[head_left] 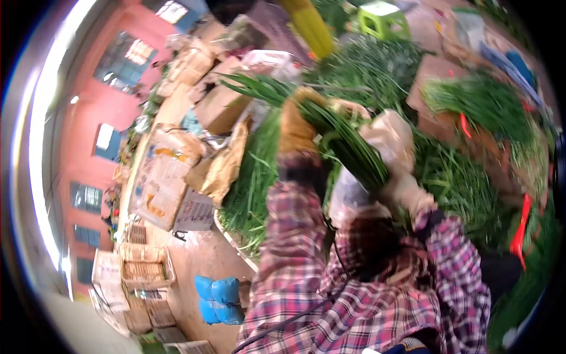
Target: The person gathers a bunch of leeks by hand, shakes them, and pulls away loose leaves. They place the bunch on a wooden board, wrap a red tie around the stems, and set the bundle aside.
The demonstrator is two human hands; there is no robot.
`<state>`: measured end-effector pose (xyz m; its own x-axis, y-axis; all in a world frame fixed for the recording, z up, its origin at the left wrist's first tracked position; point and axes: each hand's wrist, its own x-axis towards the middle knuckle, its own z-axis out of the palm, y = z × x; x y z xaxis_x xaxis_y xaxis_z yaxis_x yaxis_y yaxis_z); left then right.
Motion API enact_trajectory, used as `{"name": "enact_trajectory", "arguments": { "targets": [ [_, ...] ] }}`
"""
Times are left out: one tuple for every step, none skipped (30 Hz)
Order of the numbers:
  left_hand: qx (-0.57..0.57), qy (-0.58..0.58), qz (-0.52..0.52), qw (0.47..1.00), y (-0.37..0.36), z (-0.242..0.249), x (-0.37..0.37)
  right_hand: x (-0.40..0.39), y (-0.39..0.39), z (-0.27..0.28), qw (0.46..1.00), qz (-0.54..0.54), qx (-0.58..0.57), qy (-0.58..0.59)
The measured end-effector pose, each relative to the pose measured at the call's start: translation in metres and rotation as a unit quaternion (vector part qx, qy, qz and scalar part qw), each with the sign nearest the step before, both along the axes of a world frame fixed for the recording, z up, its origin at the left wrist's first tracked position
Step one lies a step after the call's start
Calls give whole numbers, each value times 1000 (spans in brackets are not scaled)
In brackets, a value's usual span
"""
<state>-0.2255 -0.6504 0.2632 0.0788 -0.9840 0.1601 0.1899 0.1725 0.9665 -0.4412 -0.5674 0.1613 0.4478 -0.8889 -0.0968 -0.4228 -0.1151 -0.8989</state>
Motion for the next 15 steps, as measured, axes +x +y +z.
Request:
{"name": "enact_trajectory", "arguments": {
  "targets": [
    [-24, -17, -10, 1000, -11, -4, 1, -4, -16, -6, 998, 7, 60, -21],
    [-57, -32, -19, 998, -28, -5, 0, -22, -18, 17, 1000, -9, 11, -20],
    [34, 179, -102, 978, -47, -2, 0, -32, -29, 12, 1000, -10, -15, -24],
    [124, 378, -175, 901, -63, 4, -4, -40, -35, 28, 1000, -1, 16, 7],
    [148, 360, -132, 912, -72, 12, -12, -50, -42, 37, 999, 30, 16, -2],
    [171, 339, -87, 921, -80, 19, -22, -59, -47, 44, 998, 64, 16, -11],
    [168, 337, -82, 923, -92, 21, -31, -67, -46, 53, 998, 52, 21, -6],
    [185, 318, -61, 928, -100, 21, -39, -73, -46, 63, 995, 59, 25, -79],
    [171, 309, -125, 927, -103, 21, -44, -79, -45, 67, 986, 66, 29, -152],
    [155, 298, -187, 923, -106, 21, -49, -83, -41, 64, 986, 59, 32, -149],
    [131, 345, -223, 902, -110, 19, -56, -85, -34, 60, 950, 59, 102, -288],
    [137, 347, -227, 900, -104, 17, -63, -89, -30, 57, 890, 57, 166, -421],
    [69, 191, -217, 955, -92, 12, -67, -98, -40, 32, 888, -8, 265, -376],
    [-2, 30, -202, 979, -77, 11, -73, -104, -41, 32, 888, -15, 265, -375],
    [138, 95, -112, 980, -57, 19, -85, -108, -39, 33, 895, -18, 255, -367]
  ]
}}
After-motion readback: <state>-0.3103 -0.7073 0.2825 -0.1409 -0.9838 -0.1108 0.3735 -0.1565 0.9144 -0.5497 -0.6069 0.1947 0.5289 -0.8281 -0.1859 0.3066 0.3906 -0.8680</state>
